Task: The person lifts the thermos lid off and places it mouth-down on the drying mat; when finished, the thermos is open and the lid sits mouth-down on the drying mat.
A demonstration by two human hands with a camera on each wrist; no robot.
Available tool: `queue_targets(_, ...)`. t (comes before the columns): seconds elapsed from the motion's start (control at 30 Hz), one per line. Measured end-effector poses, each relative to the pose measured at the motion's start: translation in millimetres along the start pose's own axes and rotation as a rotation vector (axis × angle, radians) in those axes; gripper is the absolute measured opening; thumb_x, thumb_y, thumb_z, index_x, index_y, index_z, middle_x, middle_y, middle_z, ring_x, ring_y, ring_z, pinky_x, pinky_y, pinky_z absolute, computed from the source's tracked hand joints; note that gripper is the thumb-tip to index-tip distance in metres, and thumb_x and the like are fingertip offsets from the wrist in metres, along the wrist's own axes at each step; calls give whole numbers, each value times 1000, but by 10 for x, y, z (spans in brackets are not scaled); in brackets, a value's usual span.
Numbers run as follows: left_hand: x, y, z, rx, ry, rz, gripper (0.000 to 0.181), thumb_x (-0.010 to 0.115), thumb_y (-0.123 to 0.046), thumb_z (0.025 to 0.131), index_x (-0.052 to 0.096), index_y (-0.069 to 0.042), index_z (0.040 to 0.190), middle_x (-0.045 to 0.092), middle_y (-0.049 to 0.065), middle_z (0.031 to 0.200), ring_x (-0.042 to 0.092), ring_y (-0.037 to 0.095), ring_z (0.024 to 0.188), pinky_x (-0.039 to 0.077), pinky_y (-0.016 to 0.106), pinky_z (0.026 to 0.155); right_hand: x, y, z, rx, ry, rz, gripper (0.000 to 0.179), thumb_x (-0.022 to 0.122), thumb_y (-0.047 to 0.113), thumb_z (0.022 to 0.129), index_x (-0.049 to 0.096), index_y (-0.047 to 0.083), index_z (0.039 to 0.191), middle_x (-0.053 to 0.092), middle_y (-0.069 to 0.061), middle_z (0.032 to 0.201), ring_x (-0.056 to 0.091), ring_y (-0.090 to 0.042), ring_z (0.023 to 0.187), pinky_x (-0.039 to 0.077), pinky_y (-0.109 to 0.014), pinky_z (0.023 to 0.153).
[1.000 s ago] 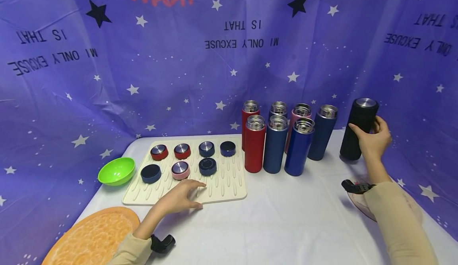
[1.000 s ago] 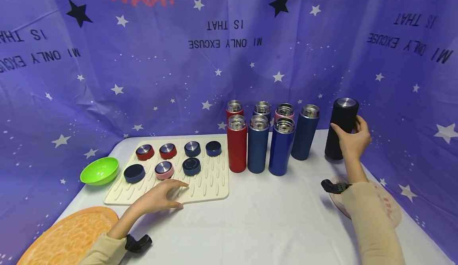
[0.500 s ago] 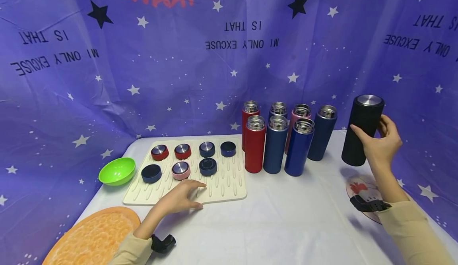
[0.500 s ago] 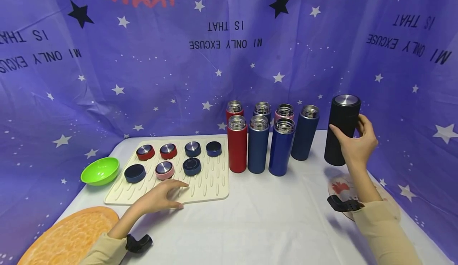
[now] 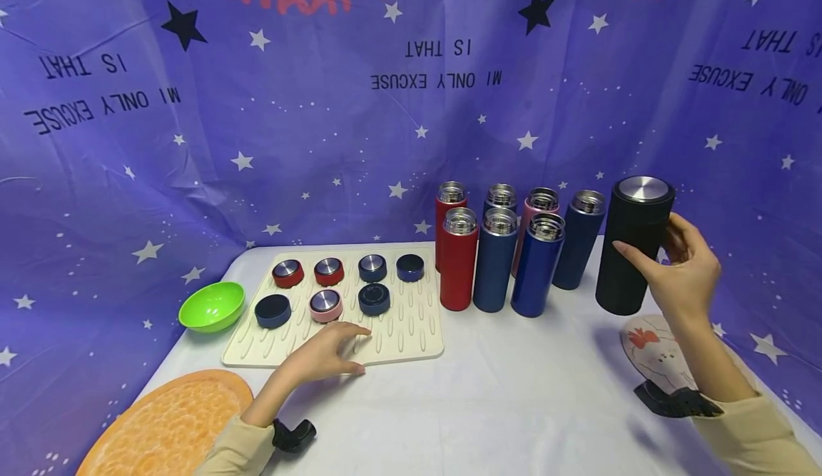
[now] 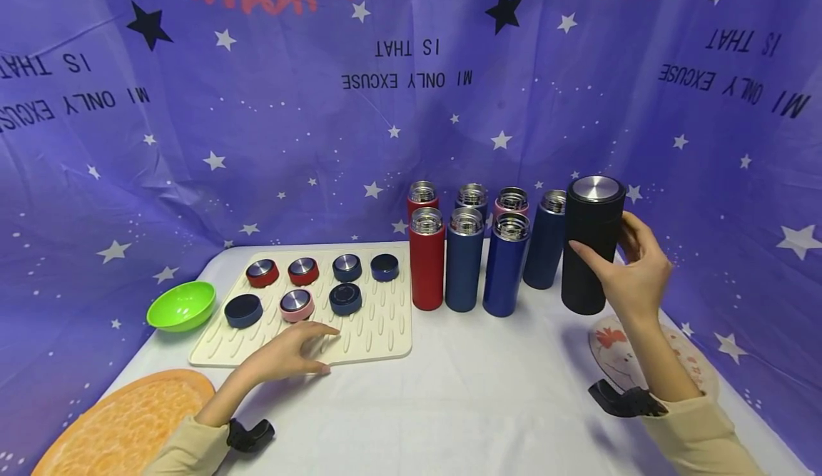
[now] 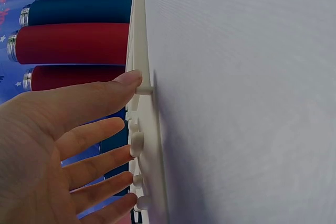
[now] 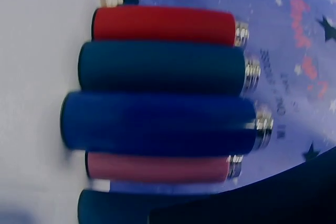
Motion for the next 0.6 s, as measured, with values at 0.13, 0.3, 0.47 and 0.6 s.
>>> queue_targets(0.13,-13,-8,-10,5,-1,0,60,85,-24,72,62,-4,124,63,11,122,53,36,117,40,53,100,96,141,-117,-43,40,-4,71,87,-2,65,61,13,129,67,5,115,62,-2,99,46,-16,93)
queue_targets(0.3,-10,-22,-2,4,20,-8,63,85,-23,71,61,-4,126,62,11,124,52,36,119,40,53,101,246,291,-293,-92,116,31,74,85,-9,64,60,11,130,67,5,115,62,-4,100,46,-15,91)
queue_targets(0.47,3,-49,10,8,79,15,68,87,-22,69,59,-3,128,60,12,127,51,35,121,40,52,102,452,419,-491,-114,223,75,76,83,-12,65,57,9,133,65,2,120,60,-6,107,45,-16,94)
queue_targets(0.6,-25,-99,26,18,118,27,70,86,-20,69,57,-3,130,58,12,129,51,34,122,41,50,101,630,475,-647,-105,299,98,76,83,-10,67,55,8,135,63,4,121,59,-6,109,44,-15,96)
Point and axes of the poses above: each hand's wrist, its own z-axis towards the middle knuckle, its own x-axis out of the palm, y = z × x, the point moved 10 cm from there along z, towards the middle knuckle
